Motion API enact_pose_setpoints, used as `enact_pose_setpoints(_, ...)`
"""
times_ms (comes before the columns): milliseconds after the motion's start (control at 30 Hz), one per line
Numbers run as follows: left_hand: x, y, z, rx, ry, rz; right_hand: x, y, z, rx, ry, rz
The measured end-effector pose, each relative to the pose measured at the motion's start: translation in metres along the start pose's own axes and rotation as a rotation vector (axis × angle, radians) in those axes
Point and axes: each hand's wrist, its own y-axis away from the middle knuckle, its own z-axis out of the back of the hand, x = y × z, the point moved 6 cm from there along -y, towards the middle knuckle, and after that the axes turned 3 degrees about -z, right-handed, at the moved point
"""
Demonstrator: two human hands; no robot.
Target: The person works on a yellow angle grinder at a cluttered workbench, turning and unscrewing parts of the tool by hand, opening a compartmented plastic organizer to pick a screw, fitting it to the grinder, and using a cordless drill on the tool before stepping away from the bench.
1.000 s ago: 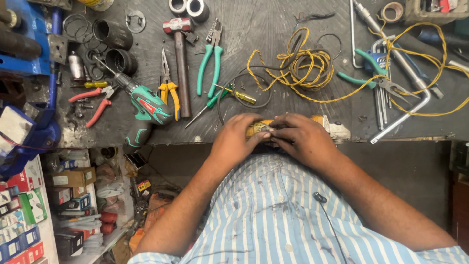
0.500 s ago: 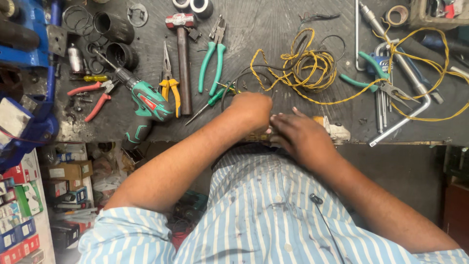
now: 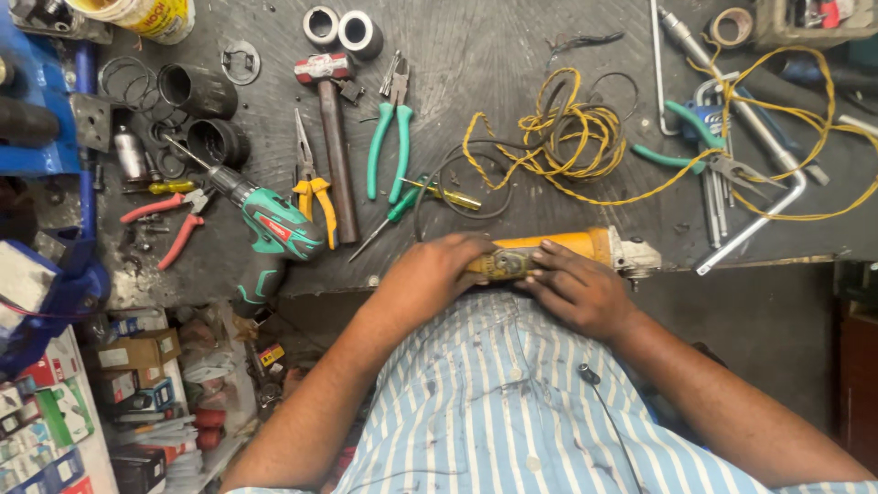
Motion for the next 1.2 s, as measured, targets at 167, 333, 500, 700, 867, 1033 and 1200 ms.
enact_pose_setpoints(167,0.012,0.000,0.011,-0.088,0.100,0.075,-0.002,-0.011,-0.005,-0.121,-0.048,-0.209)
enact_pose_setpoints(333,0.018,-0.018,0.012,-0.020,-0.003,0.146,0.003,-0.034,-0.006,-0.088,-0.018,-0.197)
enact_pose_setpoints(500,0.020,-0.037,0.017,0.091,-0.080,0.139,0.003,-0.044,-0.010,0.011,0.070,-0.069)
enact_pose_setpoints(700,0.021,-0.047,0.018,0.216,-0.150,0.089,0.012,-0.043,-0.016,-0.010,0.140,-0.002)
enact_pose_setpoints(867,0.019,-0.038,0.015,0.233,-0.212,0.051,0.019,-0.049,-0.014,0.024,0.123,-0.136)
enact_pose_setpoints(1033,0.017,-0.028,0.017,0.213,-0.207,-0.038,0.028,-0.057,-0.009,0.131,0.218,-0.259)
enact_pose_setpoints(1200,0.015,-0.037,0.005,0.284,-0.298,-0.087,0.029,-0.058,-0.003,0.126,0.248,-0.328)
